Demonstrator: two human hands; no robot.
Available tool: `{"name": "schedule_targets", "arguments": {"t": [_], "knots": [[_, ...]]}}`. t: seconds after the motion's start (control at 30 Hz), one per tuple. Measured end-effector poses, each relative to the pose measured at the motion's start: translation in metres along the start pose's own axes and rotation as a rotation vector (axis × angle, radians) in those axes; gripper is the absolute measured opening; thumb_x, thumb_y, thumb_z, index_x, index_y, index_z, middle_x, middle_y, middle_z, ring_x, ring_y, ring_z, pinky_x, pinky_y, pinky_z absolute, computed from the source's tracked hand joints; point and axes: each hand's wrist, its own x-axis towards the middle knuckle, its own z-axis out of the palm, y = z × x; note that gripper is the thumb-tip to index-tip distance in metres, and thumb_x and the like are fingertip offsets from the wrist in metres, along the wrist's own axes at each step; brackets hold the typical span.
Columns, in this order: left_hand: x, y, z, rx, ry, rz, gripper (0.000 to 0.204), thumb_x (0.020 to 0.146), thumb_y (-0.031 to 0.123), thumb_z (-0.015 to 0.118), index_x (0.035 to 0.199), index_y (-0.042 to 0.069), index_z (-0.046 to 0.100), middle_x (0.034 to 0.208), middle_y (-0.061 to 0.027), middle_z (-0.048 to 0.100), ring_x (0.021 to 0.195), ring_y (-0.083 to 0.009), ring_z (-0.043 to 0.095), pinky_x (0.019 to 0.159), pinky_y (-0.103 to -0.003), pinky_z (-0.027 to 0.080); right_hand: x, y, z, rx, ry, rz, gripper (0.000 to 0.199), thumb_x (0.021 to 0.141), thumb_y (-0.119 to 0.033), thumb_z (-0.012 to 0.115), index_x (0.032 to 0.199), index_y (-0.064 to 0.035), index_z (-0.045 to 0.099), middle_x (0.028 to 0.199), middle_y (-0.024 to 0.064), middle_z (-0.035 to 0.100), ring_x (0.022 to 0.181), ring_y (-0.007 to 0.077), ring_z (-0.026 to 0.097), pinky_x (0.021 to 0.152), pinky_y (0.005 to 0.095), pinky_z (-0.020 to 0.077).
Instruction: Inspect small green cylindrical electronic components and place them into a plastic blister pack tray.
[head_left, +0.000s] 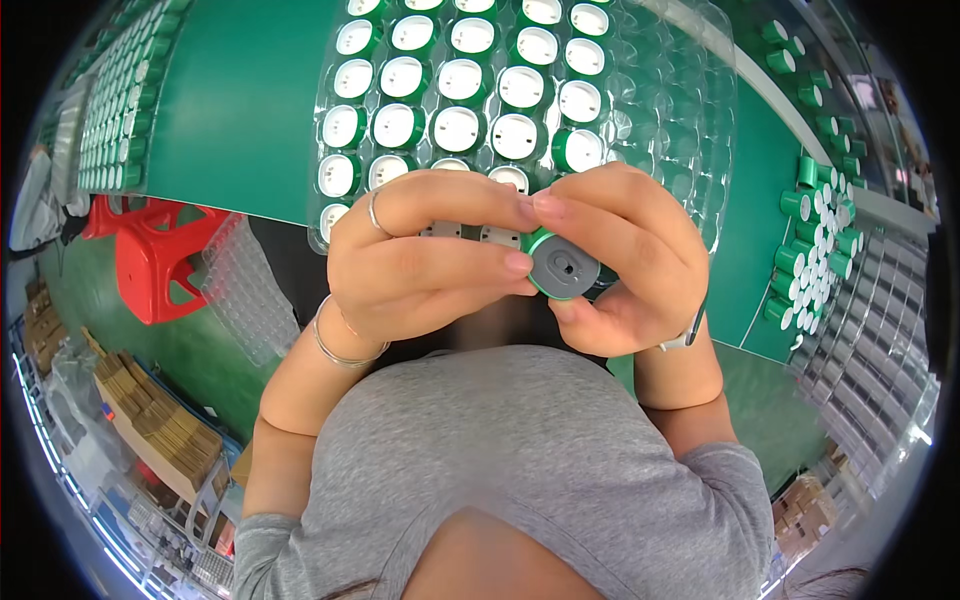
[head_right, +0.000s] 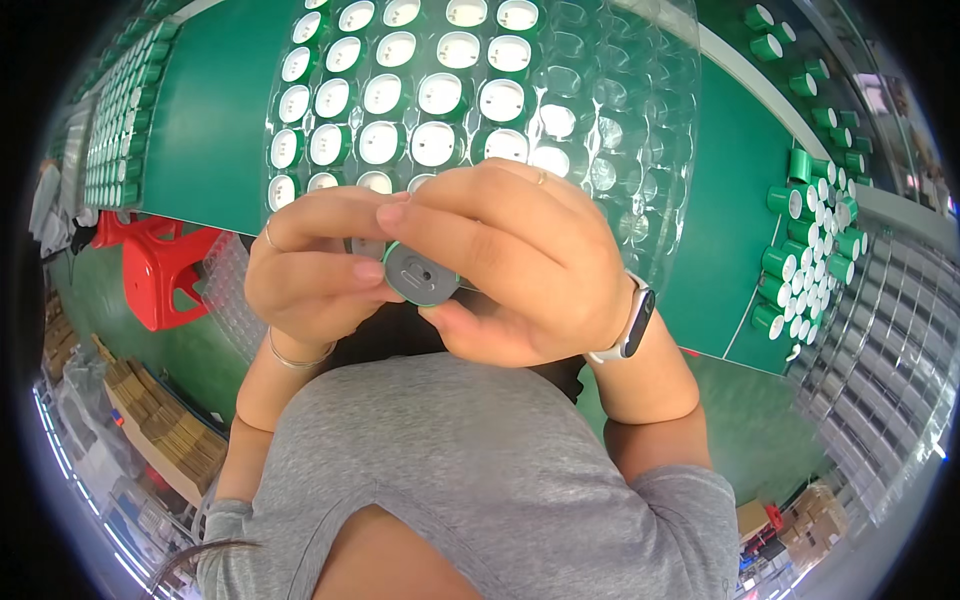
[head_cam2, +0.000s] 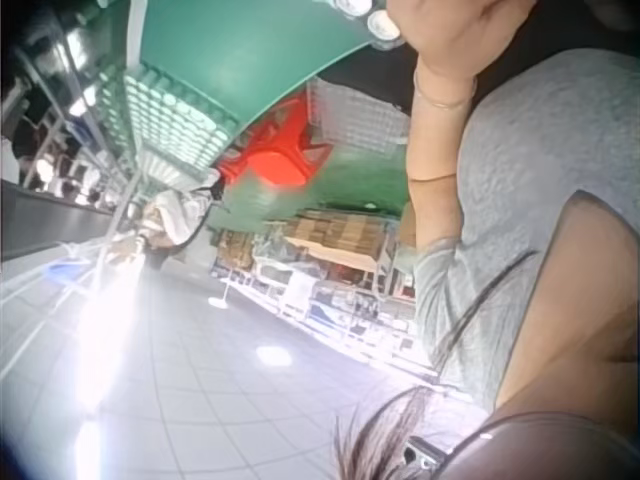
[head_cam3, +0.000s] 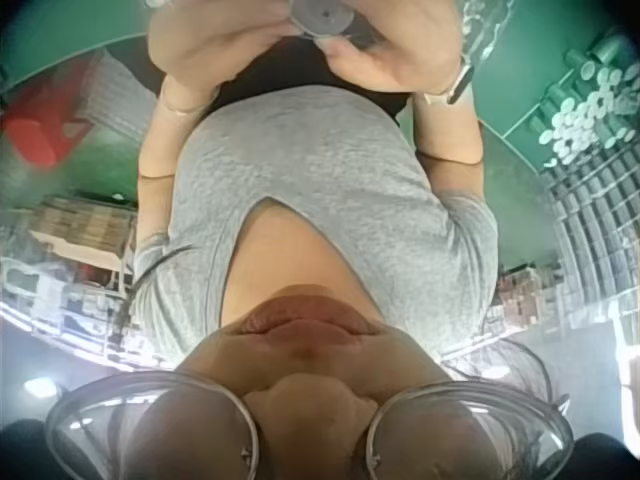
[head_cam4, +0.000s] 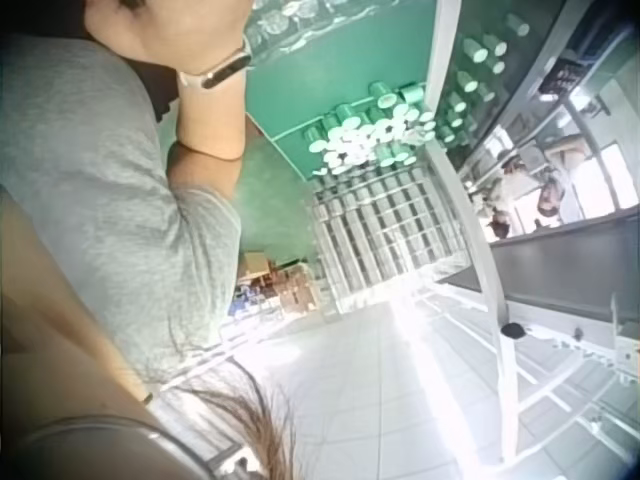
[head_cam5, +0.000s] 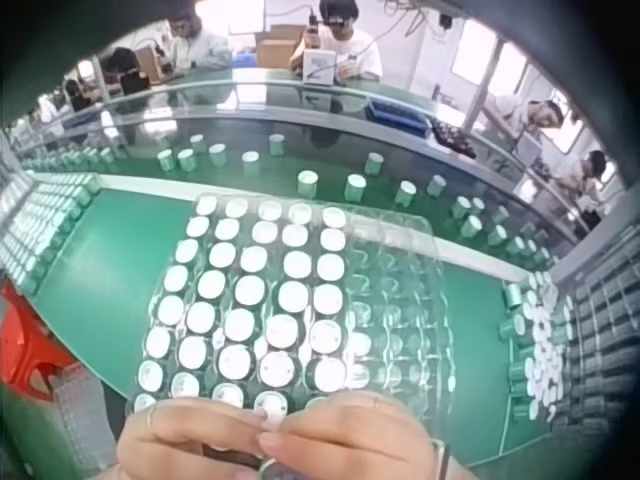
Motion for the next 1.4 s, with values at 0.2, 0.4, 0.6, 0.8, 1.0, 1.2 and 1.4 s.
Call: {"name": "schedule_targets", "arguments": {"t": [0.2,0.4,0.6,0.8,1.0,1.2,1.4], "knots": [[0.004,0.004,-0.001,0.076,-0.038,-0.013,0.025,0.071,0.005,0.082,0.095,0.006,0.073,0.099,-0.0141,0.068,0.074,-0.0207,0.066,0.059,-0.026,0.053,0.001,0.000,-0.005,-0.033,-0.061,-0.022,0.042,0.084,-0.025,0.068,0.110,0.0070,0.064,0.094,0.0167,0.064,0.073,0.0257,0.062,0.059,0.0332,0.0488],[0.006,0.003,0.000,0.148,-0.075,0.022,0.020,0.073,-0.003,0.075,0.091,0.005,0.073,0.102,-0.0147,0.066,0.070,-0.0171,0.064,0.056,-0.024,0.050,0.002,-0.002,-0.008,-0.097,-0.062,0.000,0.042,0.083,-0.024,0.068,0.111,0.0065,0.064,0.093,0.0169,0.064,0.071,0.0254,0.061,0.059,0.0332,0.0484],[0.003,0.003,0.000,0.175,-0.066,0.020,0.025,0.073,-0.007,0.073,0.095,0.003,0.071,0.102,-0.0136,0.066,0.075,-0.0198,0.066,0.060,-0.025,0.054,0.004,-0.006,-0.008,-0.125,-0.084,0.043,0.043,0.080,-0.020,0.068,0.114,0.0060,0.064,0.097,0.0176,0.065,0.076,0.0270,0.063,0.063,0.0341,0.0509],[0.004,0.003,-0.001,0.157,0.027,-0.068,0.034,0.073,-0.002,0.077,0.106,0.004,0.066,0.106,-0.0128,0.070,0.085,-0.0229,0.068,0.076,-0.031,0.053,0.005,-0.007,-0.006,-0.105,-0.055,0.059,0.046,0.076,-0.014,0.074,0.117,0.0047,0.062,0.103,0.0182,0.066,0.089,0.0300,0.065,0.075,0.0343,0.0532],[0.010,0.009,0.004,0.324,-0.031,-0.065,0.043,0.072,-0.001,0.076,0.114,0.003,0.066,0.111,-0.0120,0.068,0.096,-0.0252,0.065,0.082,-0.033,0.052,0.000,-0.010,-0.001,-0.086,0.075,0.106,0.048,0.071,-0.004,0.080,0.115,-0.0006,0.062,0.109,0.0158,0.067,0.092,0.0303,0.067,0.077,0.0359,0.0558],[0.012,0.006,0.005,0.321,-0.082,-0.127,0.051,0.073,-0.002,0.075,0.122,-0.002,0.063,0.122,-0.0160,0.061,0.108,-0.0278,0.062,0.090,-0.035,0.050,0.001,-0.011,0.000,-0.089,0.065,0.190,0.037,0.079,0.000,0.074,0.113,-0.0018,0.063,0.110,0.0172,0.067,0.091,0.0315,0.068,0.077,0.0350,0.0559],[0.012,0.007,0.009,0.426,0.005,-0.089,0.047,0.073,0.001,0.077,0.118,0.000,0.065,0.117,-0.0140,0.064,0.104,-0.0270,0.063,0.085,-0.033,0.054,0.002,-0.009,0.005,-0.141,0.080,0.116,0.033,0.081,0.002,0.070,0.113,-0.0040,0.065,0.114,0.0185,0.066,0.092,0.0314,0.068,0.076,0.0346,0.0560]]}}
